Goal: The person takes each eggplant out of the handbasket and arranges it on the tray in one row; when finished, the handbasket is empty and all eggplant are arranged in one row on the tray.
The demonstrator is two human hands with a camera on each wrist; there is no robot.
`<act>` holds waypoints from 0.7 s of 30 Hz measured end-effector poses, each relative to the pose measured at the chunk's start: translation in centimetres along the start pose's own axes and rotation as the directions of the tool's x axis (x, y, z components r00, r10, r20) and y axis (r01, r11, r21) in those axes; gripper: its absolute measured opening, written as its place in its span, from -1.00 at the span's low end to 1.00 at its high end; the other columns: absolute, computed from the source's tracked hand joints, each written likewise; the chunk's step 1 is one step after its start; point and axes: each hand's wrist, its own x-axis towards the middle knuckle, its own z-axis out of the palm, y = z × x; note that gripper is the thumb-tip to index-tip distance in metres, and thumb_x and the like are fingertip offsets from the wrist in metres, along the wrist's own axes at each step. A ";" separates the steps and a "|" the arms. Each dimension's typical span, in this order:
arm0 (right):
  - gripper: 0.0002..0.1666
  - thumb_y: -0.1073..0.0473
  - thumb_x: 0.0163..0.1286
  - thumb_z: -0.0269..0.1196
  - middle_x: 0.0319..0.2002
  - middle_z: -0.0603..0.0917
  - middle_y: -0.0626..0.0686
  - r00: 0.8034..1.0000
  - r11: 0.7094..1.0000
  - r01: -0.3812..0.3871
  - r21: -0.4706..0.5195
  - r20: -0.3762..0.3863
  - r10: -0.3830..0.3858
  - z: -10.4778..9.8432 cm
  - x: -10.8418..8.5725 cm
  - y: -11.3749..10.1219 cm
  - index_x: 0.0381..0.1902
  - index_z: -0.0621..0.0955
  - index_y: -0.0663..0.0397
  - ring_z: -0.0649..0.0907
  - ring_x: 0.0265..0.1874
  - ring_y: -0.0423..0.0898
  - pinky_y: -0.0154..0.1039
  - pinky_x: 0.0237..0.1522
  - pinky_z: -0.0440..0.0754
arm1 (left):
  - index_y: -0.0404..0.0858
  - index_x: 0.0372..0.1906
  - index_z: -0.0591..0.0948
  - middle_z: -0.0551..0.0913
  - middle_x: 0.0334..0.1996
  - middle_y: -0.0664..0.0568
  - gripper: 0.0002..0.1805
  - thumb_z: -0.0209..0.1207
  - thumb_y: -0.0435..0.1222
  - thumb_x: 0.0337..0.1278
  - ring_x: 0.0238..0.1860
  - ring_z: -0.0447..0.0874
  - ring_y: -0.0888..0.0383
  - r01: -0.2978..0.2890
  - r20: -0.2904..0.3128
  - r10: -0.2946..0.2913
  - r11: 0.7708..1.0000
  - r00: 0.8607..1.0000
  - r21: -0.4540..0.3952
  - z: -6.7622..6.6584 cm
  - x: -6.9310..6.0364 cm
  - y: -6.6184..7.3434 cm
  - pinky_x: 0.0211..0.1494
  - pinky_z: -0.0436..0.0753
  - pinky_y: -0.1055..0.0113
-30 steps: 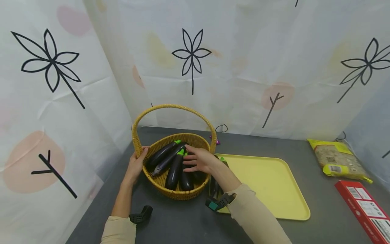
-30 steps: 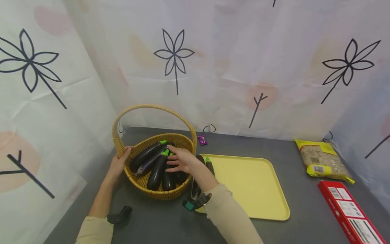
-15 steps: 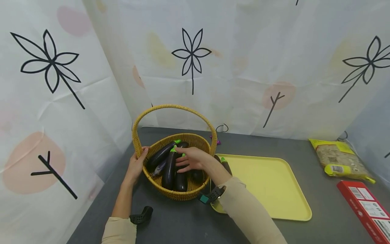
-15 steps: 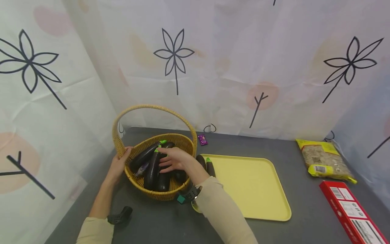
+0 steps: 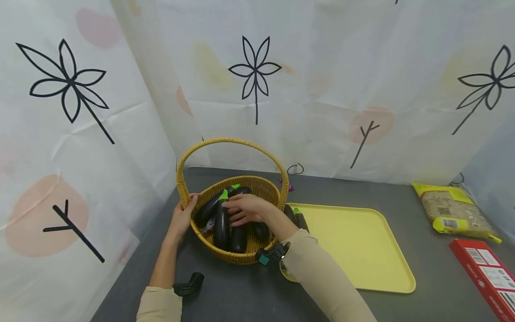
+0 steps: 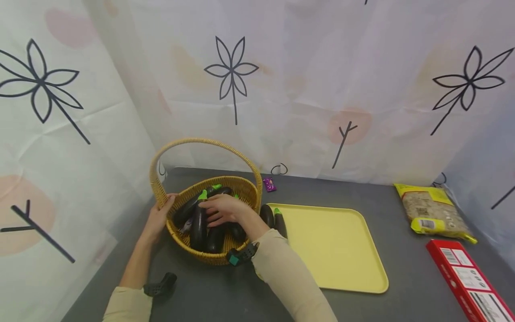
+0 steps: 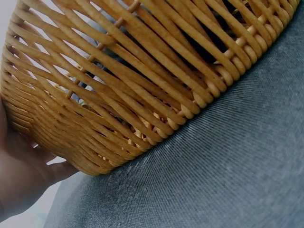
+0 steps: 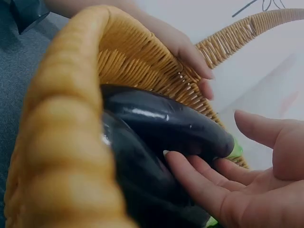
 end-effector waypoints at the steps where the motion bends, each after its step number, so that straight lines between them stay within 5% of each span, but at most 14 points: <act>1: -0.26 0.11 0.44 0.17 0.20 0.40 0.32 1.000 1.000 0.003 -0.012 0.006 -0.003 0.1 0.0 0.0 0.44 0.15 0.21 0.49 0.10 0.26 0.02 -0.07 0.57 | -0.35 0.26 0.34 0.30 0.24 -0.23 -0.47 -0.14 -0.02 0.47 0.30 0.14 -0.10 0.003 0.000 -0.003 1.000 1.000 0.003 0.0 0.0 0.0 0.33 0.04 -0.03; 15: -0.33 0.09 0.31 0.31 0.01 0.53 0.14 0.999 0.966 0.046 -0.256 0.006 -0.046 2.1 0.1 0.1 0.28 0.37 0.20 0.60 -0.03 0.12 -0.04 -0.12 0.60 | -0.34 0.26 0.33 0.31 0.21 -0.22 -0.47 -0.15 -0.02 0.47 0.25 0.19 -0.08 0.020 0.002 -0.020 1.000 1.000 -0.004 0.0 0.2 0.1 0.31 0.09 0.00; 21: -0.30 0.11 0.22 0.39 0.03 0.50 0.07 0.996 0.916 0.090 -0.392 0.029 -0.086 3.1 0.0 0.2 0.27 0.39 0.12 0.61 -0.12 -0.04 -0.12 -0.20 0.62 | -0.35 0.25 0.34 0.35 0.17 -0.21 -0.46 -0.14 -0.01 0.46 0.16 0.26 -0.02 0.015 -0.003 -0.015 1.000 1.000 -0.010 0.1 0.1 0.1 0.26 0.17 0.08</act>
